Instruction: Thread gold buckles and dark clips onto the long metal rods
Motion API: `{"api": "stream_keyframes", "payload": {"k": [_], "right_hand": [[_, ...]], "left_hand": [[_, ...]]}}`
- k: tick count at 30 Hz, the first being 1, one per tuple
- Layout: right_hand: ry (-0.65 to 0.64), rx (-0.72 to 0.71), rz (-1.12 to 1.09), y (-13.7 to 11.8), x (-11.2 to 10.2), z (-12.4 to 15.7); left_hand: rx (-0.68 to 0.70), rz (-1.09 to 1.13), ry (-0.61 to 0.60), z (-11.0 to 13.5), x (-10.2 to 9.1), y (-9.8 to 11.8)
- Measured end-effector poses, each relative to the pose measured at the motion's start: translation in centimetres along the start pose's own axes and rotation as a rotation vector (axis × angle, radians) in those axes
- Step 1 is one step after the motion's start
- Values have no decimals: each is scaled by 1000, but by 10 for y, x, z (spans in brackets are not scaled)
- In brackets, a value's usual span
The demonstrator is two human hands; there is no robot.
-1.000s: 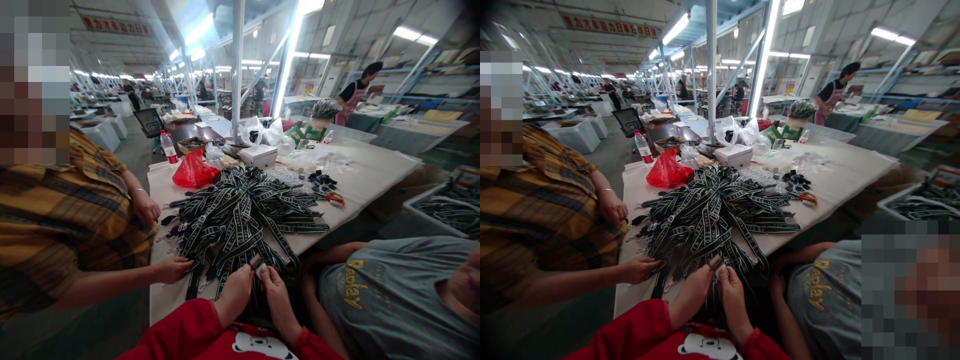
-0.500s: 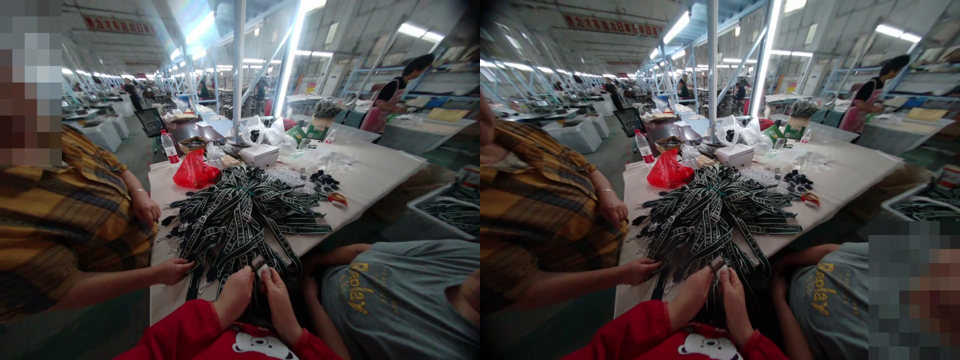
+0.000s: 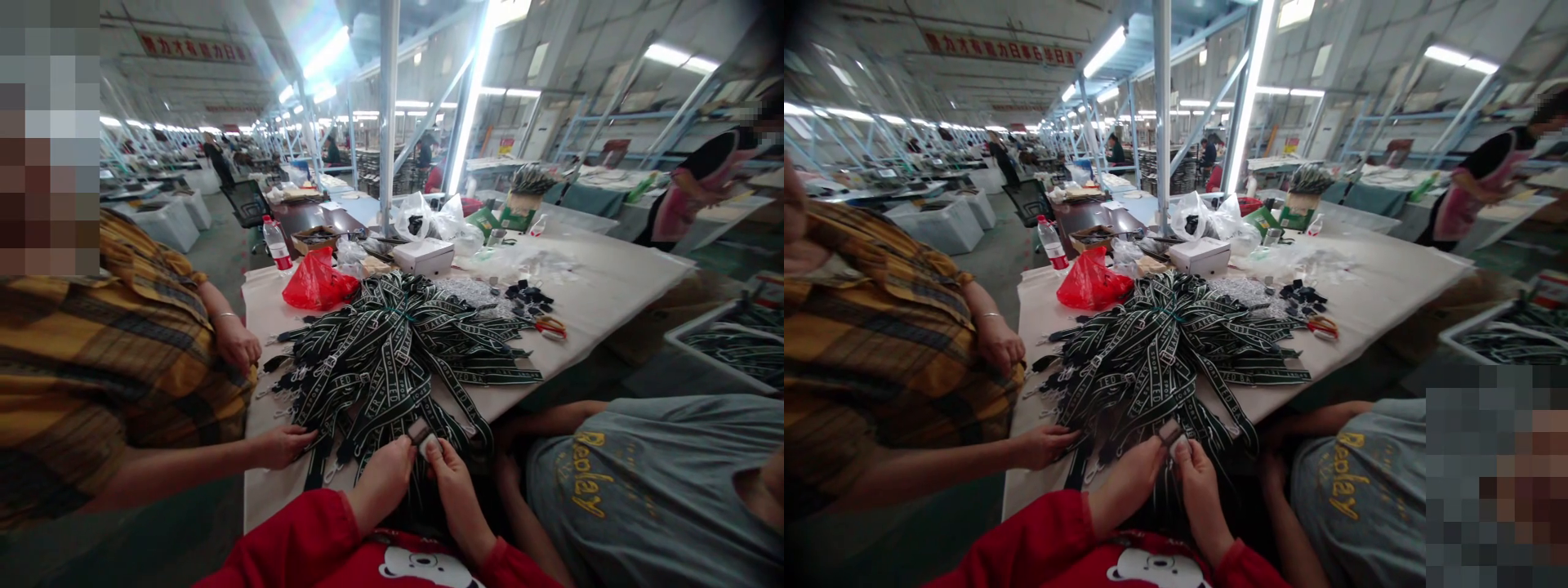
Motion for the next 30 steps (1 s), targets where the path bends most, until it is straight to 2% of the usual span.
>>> {"api": "stream_keyframes", "payload": {"k": [4, 10, 15, 18, 20, 25, 30], "right_hand": [[45, -1, 7, 4, -3, 3], [1, -38, 46, 2, 5, 4], [7, -56, 74, -2, -1, 1], [-29, -68, 108, -5, 0, 1], [-62, -82, 132, -6, 3, 2], [-151, -131, 180, -8, 7, 5], [-181, -125, 157, -13, 3, 5]], "left_hand": [[-21, -37, 6, 6, 2, -2], [-43, 2, 56, 9, 6, -6], [-47, 120, 150, 14, -15, -6], [-83, 343, 221, 9, -26, -14], [-118, 493, 203, 4, -26, -19], [-168, 726, 27, -2, -7, -18], [-213, 917, 29, -1, 2, -13]]}}
Point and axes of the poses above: each hand's wrist, its own z-axis away from the middle knuckle, its own x-axis out of the palm, y = z × x, the point moved 5 cm from there along -z, towards the middle knuckle, and after that the axes turned 9 degrees about -z, right-handed, at the moved point
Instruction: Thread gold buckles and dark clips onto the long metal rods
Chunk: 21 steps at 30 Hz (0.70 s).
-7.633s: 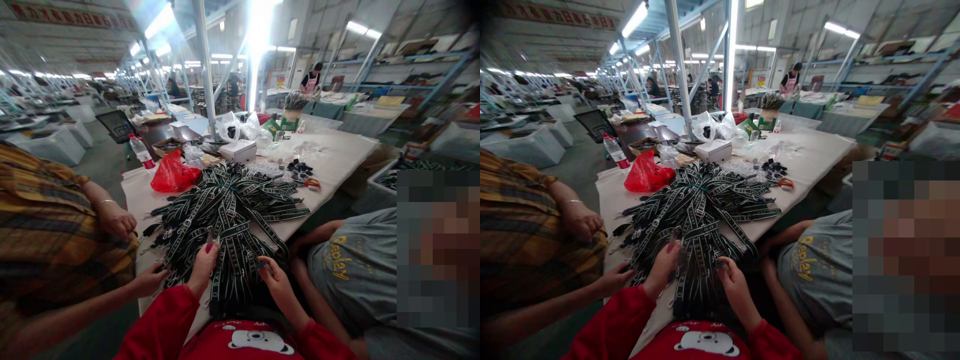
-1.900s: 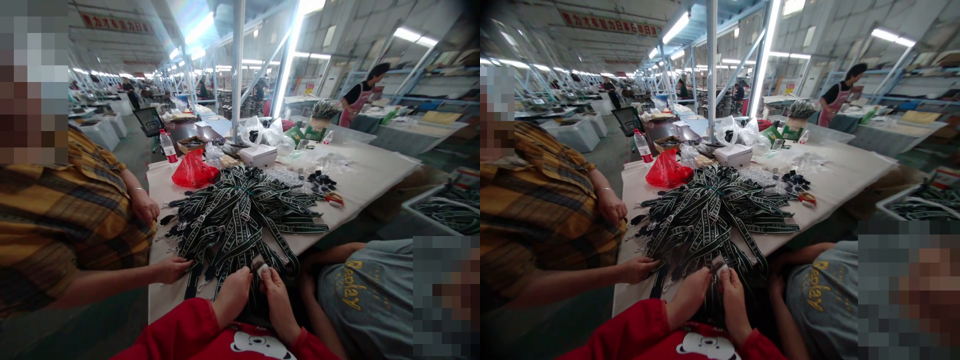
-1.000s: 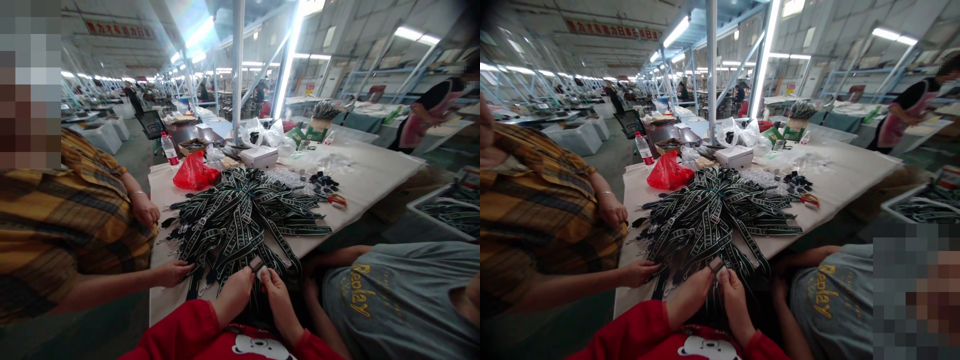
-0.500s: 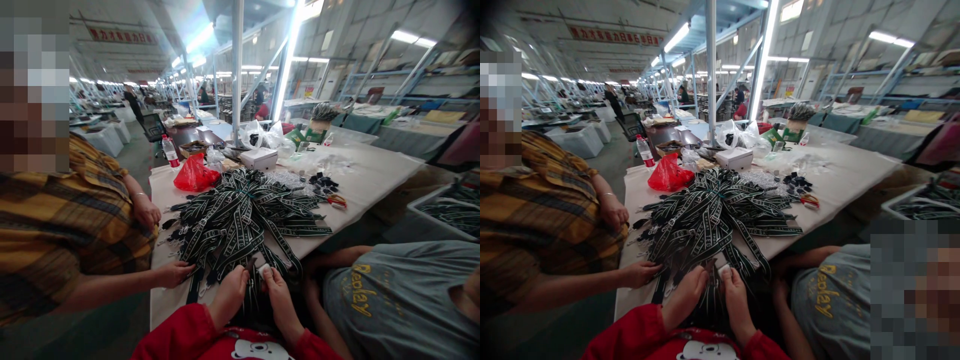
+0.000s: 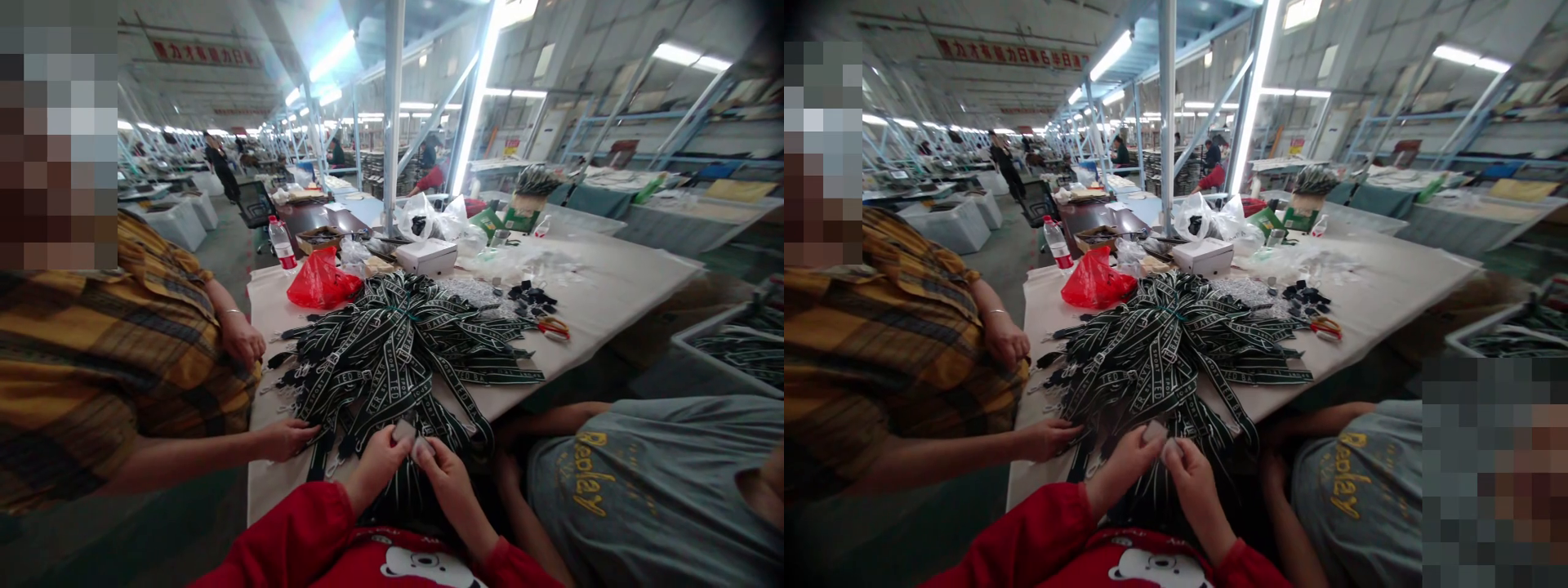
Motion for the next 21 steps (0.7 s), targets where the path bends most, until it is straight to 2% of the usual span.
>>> {"api": "stream_keyframes", "payload": {"k": [2, 6, 8, 10, 13, 15, 18, 21], "right_hand": [[-17, 33, -72, 0, 0, 1], [6, 115, -398, 3, -1, 2], [27, 129, -456, 1, -3, 2], [14, 123, -453, -4, -5, 3], [-100, 59, -437, -13, 0, 2], [-125, -19, -332, -14, 2, -2], [-18, -99, -142, -7, -2, -10], [70, -119, -95, 0, -6, -14]], "left_hand": [[-37, 92, -24, 1, 3, 1], [-98, 242, -117, 5, 10, 10], [-108, 281, -139, 6, 12, 14], [-104, 298, -128, 6, 12, 17], [-85, 291, -81, 3, 12, 17], [-75, 269, -63, 0, 14, 18], [-39, 213, -24, -2, 15, 20], [44, 148, 60, -6, 12, 26]]}}
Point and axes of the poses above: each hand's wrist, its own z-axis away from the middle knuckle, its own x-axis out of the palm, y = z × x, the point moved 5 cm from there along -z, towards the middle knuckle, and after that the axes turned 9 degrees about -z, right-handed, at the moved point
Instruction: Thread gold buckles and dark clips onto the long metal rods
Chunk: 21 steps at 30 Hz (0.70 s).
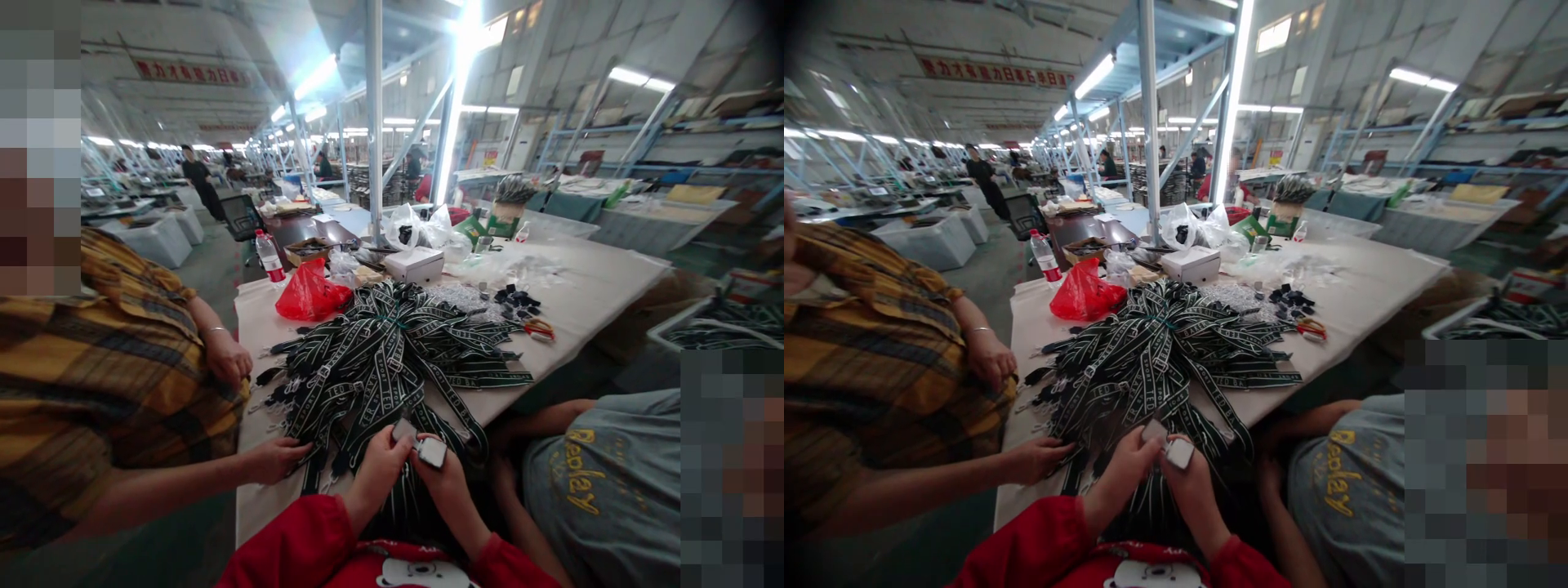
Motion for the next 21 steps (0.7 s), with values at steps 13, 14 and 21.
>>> {"api": "stream_keyframes", "payload": {"k": [13, 14, 21], "right_hand": [[149, 74, -46, 0, -9, 1], [163, 98, -60, 1, -11, 1], [286, 230, -148, 21, -37, -2]], "left_hand": [[-183, 1, -188, -4, 5, -17], [-183, -1, -190, -6, 6, -19], [-211, -37, -178, -14, 20, -38]]}}
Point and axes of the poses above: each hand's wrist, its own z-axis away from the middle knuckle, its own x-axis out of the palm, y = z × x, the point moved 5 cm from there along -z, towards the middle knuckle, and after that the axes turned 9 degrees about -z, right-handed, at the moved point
